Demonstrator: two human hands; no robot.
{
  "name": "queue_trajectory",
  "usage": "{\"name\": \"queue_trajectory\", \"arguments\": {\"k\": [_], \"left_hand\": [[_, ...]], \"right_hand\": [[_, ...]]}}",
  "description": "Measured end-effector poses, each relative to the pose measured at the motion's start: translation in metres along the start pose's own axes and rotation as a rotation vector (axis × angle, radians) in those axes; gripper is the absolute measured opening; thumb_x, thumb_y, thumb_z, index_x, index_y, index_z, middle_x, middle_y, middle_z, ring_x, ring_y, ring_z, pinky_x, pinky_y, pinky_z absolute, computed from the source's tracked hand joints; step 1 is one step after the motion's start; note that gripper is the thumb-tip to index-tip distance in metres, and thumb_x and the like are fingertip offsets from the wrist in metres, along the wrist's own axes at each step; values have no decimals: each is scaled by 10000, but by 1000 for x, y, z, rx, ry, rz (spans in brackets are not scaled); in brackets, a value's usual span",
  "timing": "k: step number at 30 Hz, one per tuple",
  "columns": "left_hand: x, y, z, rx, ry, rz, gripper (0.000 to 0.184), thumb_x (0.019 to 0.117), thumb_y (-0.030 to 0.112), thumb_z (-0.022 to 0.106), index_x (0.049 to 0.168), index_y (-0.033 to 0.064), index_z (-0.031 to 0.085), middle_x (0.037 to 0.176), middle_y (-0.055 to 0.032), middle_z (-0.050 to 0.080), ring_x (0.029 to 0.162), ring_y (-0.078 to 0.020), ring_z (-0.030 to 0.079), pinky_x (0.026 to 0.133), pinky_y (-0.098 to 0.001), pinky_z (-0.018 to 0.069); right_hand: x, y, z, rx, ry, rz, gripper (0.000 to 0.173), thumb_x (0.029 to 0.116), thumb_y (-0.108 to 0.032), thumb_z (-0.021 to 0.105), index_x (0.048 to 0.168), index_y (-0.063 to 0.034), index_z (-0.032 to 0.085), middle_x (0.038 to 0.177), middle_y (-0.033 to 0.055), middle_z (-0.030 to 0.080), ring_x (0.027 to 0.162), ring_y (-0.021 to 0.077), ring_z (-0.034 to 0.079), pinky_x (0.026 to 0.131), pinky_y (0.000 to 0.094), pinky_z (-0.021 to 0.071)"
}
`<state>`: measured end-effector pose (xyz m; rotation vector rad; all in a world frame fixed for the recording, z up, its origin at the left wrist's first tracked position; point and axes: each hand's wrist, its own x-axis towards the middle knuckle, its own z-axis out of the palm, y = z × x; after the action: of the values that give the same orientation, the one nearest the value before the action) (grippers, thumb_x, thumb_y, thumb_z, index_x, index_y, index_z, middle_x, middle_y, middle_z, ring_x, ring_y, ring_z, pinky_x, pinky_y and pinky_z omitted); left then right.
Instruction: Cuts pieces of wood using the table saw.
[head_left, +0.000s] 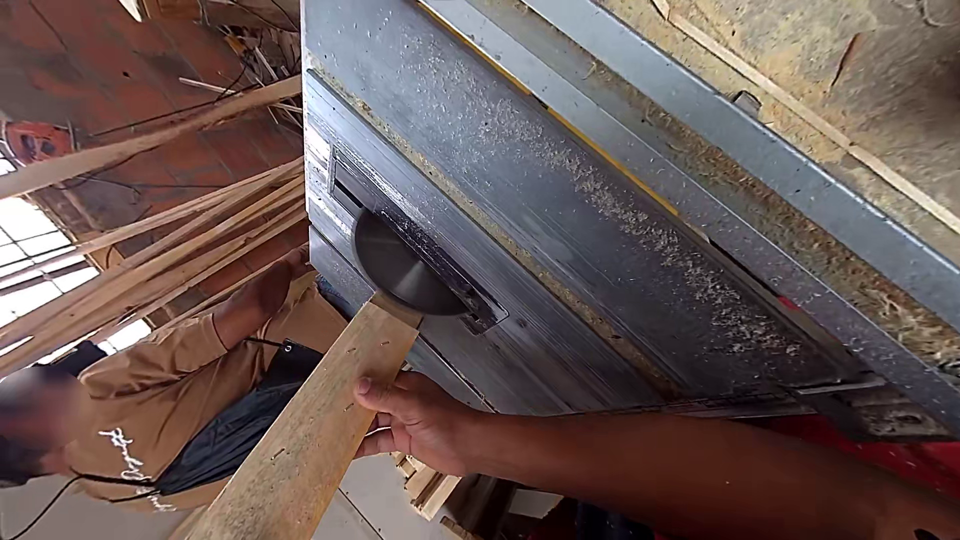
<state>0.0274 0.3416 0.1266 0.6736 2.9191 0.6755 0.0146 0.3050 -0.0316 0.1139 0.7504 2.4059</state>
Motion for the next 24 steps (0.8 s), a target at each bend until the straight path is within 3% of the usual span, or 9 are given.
{"name": "queue_trajectory", "arguments": {"k": [1,2,3,5,7,10,13,20,24], "left_hand": [[18,-29,-46,-28,-350,228,146,886,-39,536,1029,-9,525,788,-103,692,736,-228,733,790,-370,619],[45,-57,-81,-58,-582,415,168,972,127,580,1108,28,572,903,-120,740,806,-252,757,791,-403,638],[59,-72,-100,-34,-671,510,229,1019,278,588,1154,101,640,962,-96,770,840,-228,766,794,-383,637],[63,-75,-104,-2,-675,545,242,1018,366,589,1145,170,655,951,-54,781,816,-193,769,765,-356,639],[55,-66,-95,-12,-633,503,198,1000,336,612,1102,167,617,886,-45,780,746,-188,767,703,-328,647],[50,-52,-84,-10,-606,459,170,965,330,640,1035,177,661,864,-42,779,724,-185,763,686,-330,637],[59,-47,-95,4,-598,500,164,1003,324,609,1097,193,585,811,30,758,622,-111,726,567,-247,612],[72,-34,-104,18,-579,511,141,991,316,618,1066,199,599,775,44,750,590,-92,710,543,-226,595],[81,-19,-102,46,-624,467,185,968,375,650,1060,215,653,753,-17,755,568,-154,717,511,-294,605]], "right_hand": [[0,0,-2,-7,-3,-4,327,1094,-170,461,1341,45,461,1143,165,701,1023,246,728,911,431,618],[1,-1,-4,-15,-6,-8,332,1095,-176,464,1341,46,468,1142,167,704,1023,245,727,914,430,616],[2,-2,-6,-22,-5,-11,332,1096,-182,459,1341,43,472,1133,160,704,1016,235,724,915,424,611],[2,-4,-5,-15,5,-19,312,1098,-174,454,1326,39,473,1098,143,703,988,219,724,909,417,614],[2,-4,-4,7,9,-28,299,1095,-161,460,1319,37,472,1086,143,706,975,221,730,898,417,621],[3,-3,-1,25,27,-22,284,1096,-169,462,1297,29,492,1062,138,712,943,217,737,880,408,626],[2,-7,5,58,60,-14,286,1093,-166,473,1289,40,491,1060,151,705,945,220,733,880,405,627],[12,1,15,88,27,-49,299,1090,-152,476,1308,54,485,1085,167,699,963,232,730,891,419,624],[22,-8,22,50,4,-65,283,1088,-145,476,1294,46,511,1076,163,707,962,226,733,878,395,625]]}}
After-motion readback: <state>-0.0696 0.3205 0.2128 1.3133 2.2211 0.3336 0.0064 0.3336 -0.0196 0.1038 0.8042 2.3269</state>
